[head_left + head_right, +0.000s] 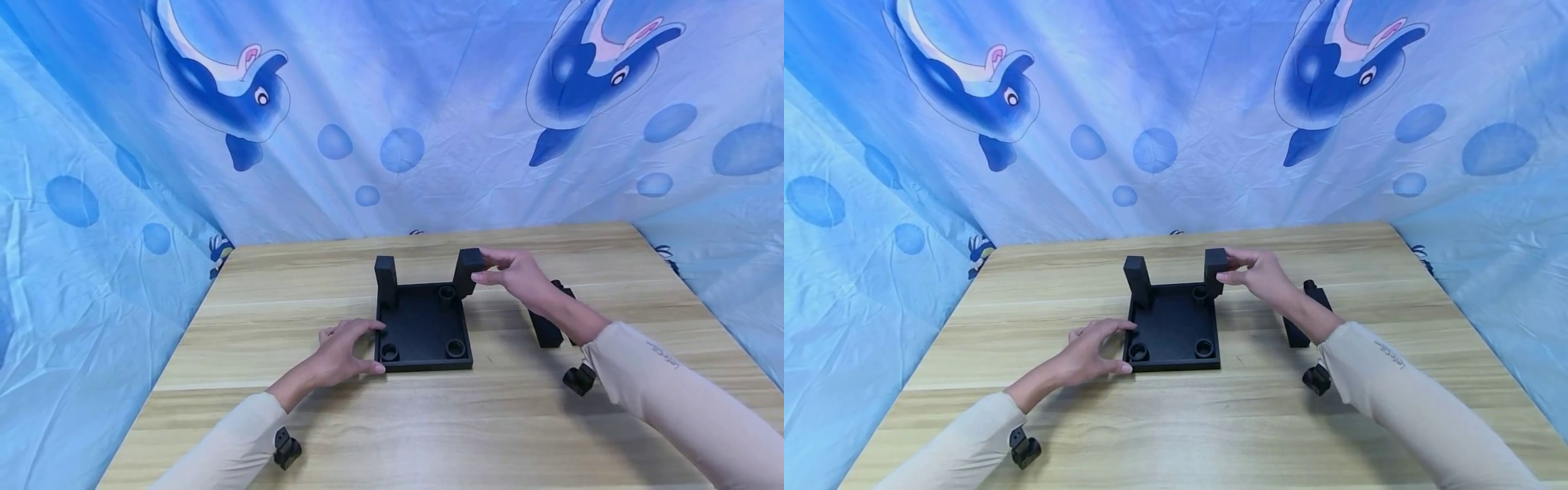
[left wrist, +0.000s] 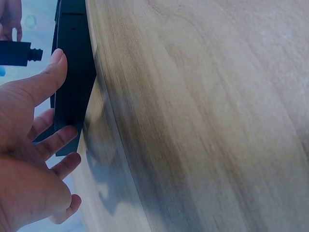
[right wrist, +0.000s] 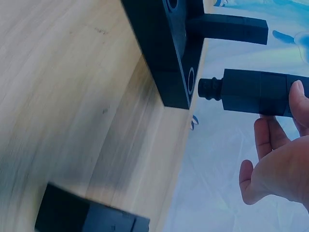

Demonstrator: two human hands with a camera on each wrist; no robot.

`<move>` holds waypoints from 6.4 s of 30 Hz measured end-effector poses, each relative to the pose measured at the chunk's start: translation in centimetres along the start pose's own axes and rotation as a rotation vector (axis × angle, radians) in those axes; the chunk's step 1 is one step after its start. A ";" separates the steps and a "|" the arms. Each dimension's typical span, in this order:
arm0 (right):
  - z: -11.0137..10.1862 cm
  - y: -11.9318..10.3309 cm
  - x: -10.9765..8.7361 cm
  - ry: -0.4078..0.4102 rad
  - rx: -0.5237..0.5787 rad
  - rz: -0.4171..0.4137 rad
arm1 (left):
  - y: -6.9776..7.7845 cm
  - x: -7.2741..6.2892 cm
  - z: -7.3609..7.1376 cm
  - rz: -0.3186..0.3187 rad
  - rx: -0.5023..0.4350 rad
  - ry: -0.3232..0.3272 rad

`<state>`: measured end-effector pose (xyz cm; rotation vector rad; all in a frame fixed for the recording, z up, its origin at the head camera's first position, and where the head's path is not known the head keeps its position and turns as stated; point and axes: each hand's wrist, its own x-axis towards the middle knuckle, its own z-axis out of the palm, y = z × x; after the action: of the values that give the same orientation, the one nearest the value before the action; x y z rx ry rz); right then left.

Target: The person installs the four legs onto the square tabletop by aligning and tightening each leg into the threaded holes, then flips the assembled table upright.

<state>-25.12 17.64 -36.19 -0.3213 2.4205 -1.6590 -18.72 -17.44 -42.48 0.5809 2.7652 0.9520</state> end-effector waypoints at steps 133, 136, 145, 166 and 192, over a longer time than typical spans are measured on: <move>3.9 0.2 5.6 0.177 -0.440 -0.450 | 0.1 -0.1 0.3 -0.012 -0.014 0.001; 3.7 0.2 5.6 0.139 -0.441 -0.411 | 0.1 -0.1 0.2 -0.011 -0.016 0.001; 1.0 -1.2 5.0 -0.124 -0.374 -0.329 | 0.2 0.0 0.1 -0.008 -0.002 -0.006; 2.9 -0.1 5.5 0.051 -0.405 -0.363 | 0.1 -0.1 0.1 0.000 -0.008 -0.003; 2.5 -0.5 5.2 0.061 -0.385 -0.356 | 0.0 -0.2 0.1 0.003 -0.028 -0.002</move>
<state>-29.40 13.76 -36.81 -0.8106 2.8546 -1.3150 -18.54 -17.44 -42.52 0.5821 2.7456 0.9883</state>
